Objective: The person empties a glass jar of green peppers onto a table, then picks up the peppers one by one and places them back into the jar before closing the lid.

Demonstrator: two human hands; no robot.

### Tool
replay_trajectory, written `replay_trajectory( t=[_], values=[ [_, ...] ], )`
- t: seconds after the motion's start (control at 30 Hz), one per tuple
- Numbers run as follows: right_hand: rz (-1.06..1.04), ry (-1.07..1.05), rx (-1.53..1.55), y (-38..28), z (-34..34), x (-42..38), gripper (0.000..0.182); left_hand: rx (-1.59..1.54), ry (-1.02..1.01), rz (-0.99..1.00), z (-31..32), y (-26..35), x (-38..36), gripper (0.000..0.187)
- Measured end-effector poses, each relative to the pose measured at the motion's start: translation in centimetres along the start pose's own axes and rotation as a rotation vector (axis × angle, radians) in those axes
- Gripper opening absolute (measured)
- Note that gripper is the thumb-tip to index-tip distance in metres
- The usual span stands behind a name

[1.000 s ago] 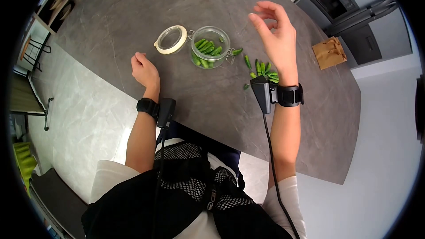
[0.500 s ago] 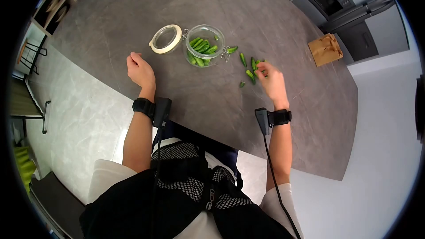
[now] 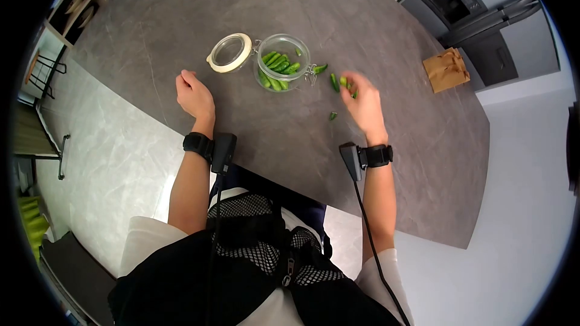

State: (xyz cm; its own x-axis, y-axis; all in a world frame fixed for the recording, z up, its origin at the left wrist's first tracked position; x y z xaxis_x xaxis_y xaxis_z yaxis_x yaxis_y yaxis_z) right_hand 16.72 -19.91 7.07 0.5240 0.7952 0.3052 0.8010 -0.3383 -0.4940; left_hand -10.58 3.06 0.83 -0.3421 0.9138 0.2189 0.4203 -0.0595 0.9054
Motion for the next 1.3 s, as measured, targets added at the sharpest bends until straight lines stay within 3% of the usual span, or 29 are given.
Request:
replay_trajectory(
  t=[0.07, 0.17, 0.37, 0.5, 0.93, 1.13, 1.23, 1.3],
  values=[
    [0.032, 0.037, 0.133, -2.6, -1.6, 1.7, 0.023, -0.002, -0.013, -0.012, 0.1, -0.3, 0.1, 0.034],
    [-0.094, 0.124, 0.300, -6.8, -3.6, 4.0, 0.023, -0.012, -0.004, -0.013, 0.3, -0.5, 0.0, 0.034],
    [-0.269, 0.165, 0.304, -11.9, -4.5, 7.3, 0.024, -0.024, -0.020, -0.054, 0.1, -0.2, 0.1, 0.035],
    [-0.261, 0.207, 0.359, -12.6, -4.9, 7.8, 0.026, -0.047, -0.026, -0.053, 0.1, -0.3, 0.0, 0.036],
    [-0.129, 0.382, 0.328, -7.5, -9.3, 6.4, 0.023, -0.034, 0.001, -0.001, 0.4, -0.6, 0.2, 0.034],
    [0.060, 0.446, 0.184, 0.8, -9.9, 3.5, 0.020, -0.021, 0.005, -0.003, 0.3, -0.6, 0.2, 0.034],
    [0.304, 0.290, 0.049, 8.1, -7.7, 0.9, 0.021, -0.015, 0.000, -0.006, 0.3, -0.6, 0.2, 0.034],
    [0.325, 0.180, -0.002, 10.5, -6.2, -0.6, 0.022, -0.016, 0.005, -0.001, 0.3, -0.6, 0.2, 0.034]
  ],
)
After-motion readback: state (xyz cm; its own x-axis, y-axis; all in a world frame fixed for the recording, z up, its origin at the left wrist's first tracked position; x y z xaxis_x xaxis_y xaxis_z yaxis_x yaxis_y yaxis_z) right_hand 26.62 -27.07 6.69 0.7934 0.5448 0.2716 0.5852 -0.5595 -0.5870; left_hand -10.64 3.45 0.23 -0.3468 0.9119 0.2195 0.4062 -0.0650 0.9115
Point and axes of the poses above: each hand's wrist, its own x-axis towards the middle knuckle, its own z-axis out of the palm, y = z × x, the point moved 7 cm from there along x, towards the middle knuckle, and after that the axes turned 6 degrees about x, right-handed, at the moved point
